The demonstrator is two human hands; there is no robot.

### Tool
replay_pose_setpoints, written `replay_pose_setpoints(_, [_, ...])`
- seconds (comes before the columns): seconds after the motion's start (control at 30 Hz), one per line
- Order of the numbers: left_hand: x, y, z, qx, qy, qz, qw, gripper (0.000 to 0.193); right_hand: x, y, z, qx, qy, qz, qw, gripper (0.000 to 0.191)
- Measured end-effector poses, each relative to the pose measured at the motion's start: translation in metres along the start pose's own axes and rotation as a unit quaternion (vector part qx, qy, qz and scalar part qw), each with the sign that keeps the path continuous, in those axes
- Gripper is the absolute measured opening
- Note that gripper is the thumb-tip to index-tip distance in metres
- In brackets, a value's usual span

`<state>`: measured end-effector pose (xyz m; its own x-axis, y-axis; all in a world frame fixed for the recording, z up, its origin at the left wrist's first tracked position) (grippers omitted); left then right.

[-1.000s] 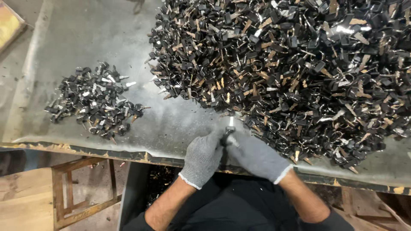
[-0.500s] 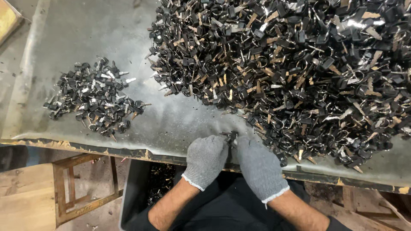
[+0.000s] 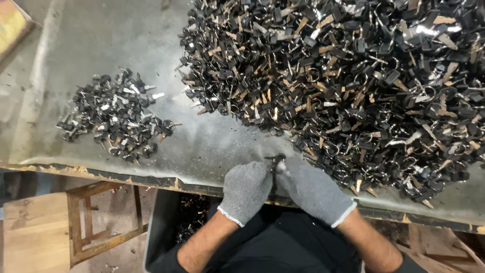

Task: The person, wearing gray work gloves, sorts a large pile of keys on a metal table, picking keys one at a time from the main heap and placing them into a separate pile on the left side of the table. The sorting continues steadily throughout the episode.

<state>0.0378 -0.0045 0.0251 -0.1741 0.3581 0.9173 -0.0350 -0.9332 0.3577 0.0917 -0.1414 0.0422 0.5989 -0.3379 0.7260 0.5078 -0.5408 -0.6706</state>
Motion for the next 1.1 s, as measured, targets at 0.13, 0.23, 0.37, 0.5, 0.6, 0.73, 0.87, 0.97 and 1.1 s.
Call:
replay_pose_setpoints(0.13, [0.01,0.004,0.004,-0.019,0.009,0.021,1.0,0.009,0.011,-0.004,-0.001,-0.131,0.057,-0.066,0.988,0.04])
replay_pose_setpoints(0.23, [0.016,0.005,0.007,0.019,-0.019,0.004,1.0,0.015,0.013,-0.002,0.0,-0.125,0.003,-0.071,0.99,0.028])
replay_pose_setpoints(0.37, [0.018,-0.001,0.016,0.052,-0.113,-0.015,0.992,0.013,0.006,0.012,-0.008,-0.123,-0.021,-0.124,0.984,0.032])
replay_pose_setpoints(0.5, [0.02,-0.004,0.023,-0.007,-0.149,0.024,0.989,0.012,-0.005,0.015,-0.012,-0.063,0.063,-0.201,0.976,0.025])
replay_pose_setpoints(0.6, [0.021,-0.003,0.023,-0.029,-0.161,0.027,0.986,0.012,-0.003,0.008,-0.007,0.018,0.122,-0.228,0.966,0.028])
replay_pose_setpoints(0.73, [0.025,0.0,0.022,-0.009,-0.143,0.019,0.99,0.014,-0.001,0.012,-0.006,-0.071,0.03,-0.205,0.976,0.02])
replay_pose_setpoints(0.87, [0.022,-0.003,0.024,0.024,-0.184,0.035,0.982,0.017,-0.006,0.013,-0.015,-0.071,0.034,-0.188,0.979,0.019])
replay_pose_setpoints(0.97, [0.017,-0.006,0.025,-0.001,-0.215,0.052,0.975,0.015,-0.015,0.01,-0.011,-0.034,0.082,-0.202,0.975,0.019])
replay_pose_setpoints(1.1, [0.015,-0.006,0.024,-0.022,-0.195,0.039,0.98,0.015,-0.011,-0.007,-0.001,-0.069,0.109,-0.195,0.972,0.012])
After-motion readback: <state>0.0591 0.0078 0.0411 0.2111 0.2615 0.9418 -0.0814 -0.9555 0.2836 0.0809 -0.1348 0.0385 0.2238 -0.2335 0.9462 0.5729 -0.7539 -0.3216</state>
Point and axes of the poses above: each hand's wrist, its own z-axis towards the middle knuckle, its own x-axis out of the back of the hand, y = z × x, the point moved 4 cm from there along z, towards the middle knuckle, and after that the axes turned 8 degrees about z, right-handed, at the moved point
